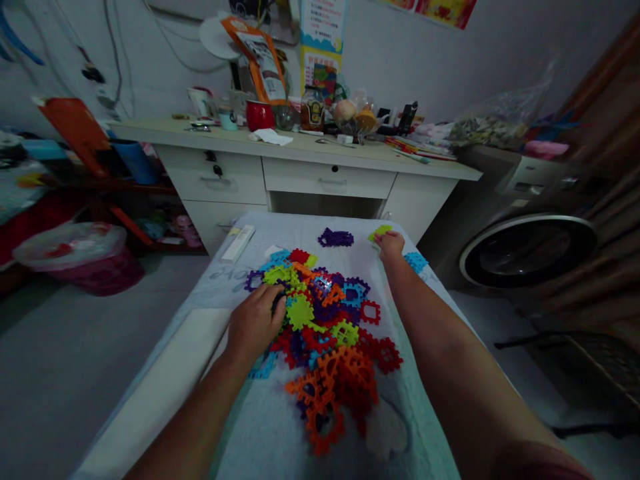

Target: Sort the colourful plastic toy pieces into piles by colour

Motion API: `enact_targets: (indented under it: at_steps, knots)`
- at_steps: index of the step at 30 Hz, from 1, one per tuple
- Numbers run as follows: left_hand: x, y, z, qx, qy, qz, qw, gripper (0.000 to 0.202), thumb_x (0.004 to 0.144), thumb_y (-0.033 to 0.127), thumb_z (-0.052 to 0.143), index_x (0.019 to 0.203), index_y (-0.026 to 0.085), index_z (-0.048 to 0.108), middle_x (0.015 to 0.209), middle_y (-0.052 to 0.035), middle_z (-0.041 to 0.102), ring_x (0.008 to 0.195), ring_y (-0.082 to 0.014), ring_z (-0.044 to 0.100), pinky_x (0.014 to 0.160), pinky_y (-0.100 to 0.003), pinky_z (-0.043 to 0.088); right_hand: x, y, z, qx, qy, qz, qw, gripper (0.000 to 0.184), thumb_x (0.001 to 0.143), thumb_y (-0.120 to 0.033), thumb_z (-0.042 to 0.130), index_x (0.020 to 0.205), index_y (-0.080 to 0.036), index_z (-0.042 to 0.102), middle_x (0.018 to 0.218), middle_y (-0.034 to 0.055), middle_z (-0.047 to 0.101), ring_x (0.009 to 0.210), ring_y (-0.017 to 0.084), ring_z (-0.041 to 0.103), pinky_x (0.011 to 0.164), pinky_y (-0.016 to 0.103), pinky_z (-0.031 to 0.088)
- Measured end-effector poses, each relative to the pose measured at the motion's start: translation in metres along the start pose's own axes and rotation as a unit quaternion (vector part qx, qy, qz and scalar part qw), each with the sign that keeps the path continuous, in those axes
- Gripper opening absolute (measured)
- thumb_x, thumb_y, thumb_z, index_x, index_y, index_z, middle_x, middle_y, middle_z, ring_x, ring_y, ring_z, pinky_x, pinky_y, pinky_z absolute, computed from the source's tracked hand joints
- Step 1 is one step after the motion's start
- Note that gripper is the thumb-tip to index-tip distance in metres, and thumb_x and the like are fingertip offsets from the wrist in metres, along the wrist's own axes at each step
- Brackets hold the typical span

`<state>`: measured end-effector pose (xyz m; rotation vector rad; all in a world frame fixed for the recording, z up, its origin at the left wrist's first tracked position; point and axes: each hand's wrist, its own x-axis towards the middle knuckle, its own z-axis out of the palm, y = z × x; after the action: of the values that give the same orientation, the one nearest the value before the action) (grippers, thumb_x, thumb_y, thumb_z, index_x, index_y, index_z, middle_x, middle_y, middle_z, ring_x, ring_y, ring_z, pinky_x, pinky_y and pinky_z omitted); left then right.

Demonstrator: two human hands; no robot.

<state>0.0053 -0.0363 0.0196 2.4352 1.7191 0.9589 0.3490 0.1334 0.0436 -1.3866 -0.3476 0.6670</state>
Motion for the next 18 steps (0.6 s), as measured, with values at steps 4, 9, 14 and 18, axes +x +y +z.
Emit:
enact_targets:
  at_steps: [4,9,14,18]
  knots:
    - [-0.001,0.003,-0.003,0.021,-0.007,0.008,1.000,0.030,0.095,0.035,0.042,0.110,0.021,0.065,0.105,-0.0065,0.071,0.093,-0.0220,0.068,0.081,-0.034,0.053,0.004,0.000,0.000,0.007,-0.003,0.009,1.000,0.026,0.075,-0.003,0.051,0.094,-0.020,0.044,0.073,-0.0075,0.050,0.061,0.006,0.058,0.060,0.017,0.053]
    - [-0.001,0.008,-0.006,0.029,-0.012,0.009,0.999,0.033,0.097,0.041,0.040,0.108,0.021,0.065,0.104,-0.0065,0.071,0.093,-0.0220,0.066,0.081,-0.034,0.051,-0.010,0.003,-0.017,-0.033,-0.009,0.009,0.999,0.035,0.065,-0.003,0.054,0.094,-0.022,0.051,0.087,-0.0025,0.055,0.075,0.011,0.060,0.066,0.023,0.055]
    - [-0.003,0.013,-0.009,0.020,0.016,0.040,0.999,0.038,0.095,0.046,0.045,0.112,0.019,0.064,0.112,-0.0105,0.067,0.103,-0.0265,0.060,0.092,-0.041,0.047,-0.051,0.007,-0.055,-0.109,-0.106,-0.046,0.987,0.028,0.063,-0.011,0.061,0.090,-0.020,0.060,0.096,0.0002,0.059,0.078,0.012,0.058,0.067,0.025,0.052]
    - [-0.007,0.021,-0.014,0.004,0.023,0.075,0.997,0.044,0.090,0.051,0.053,0.121,0.021,0.062,0.129,-0.0126,0.059,0.116,-0.0309,0.052,0.099,-0.049,0.042,-0.100,0.005,-0.100,-0.220,-0.245,-0.108,0.938,0.030,0.071,-0.032,0.069,0.098,-0.018,0.067,0.096,0.0045,0.066,0.090,0.018,0.060,0.082,0.034,0.051]
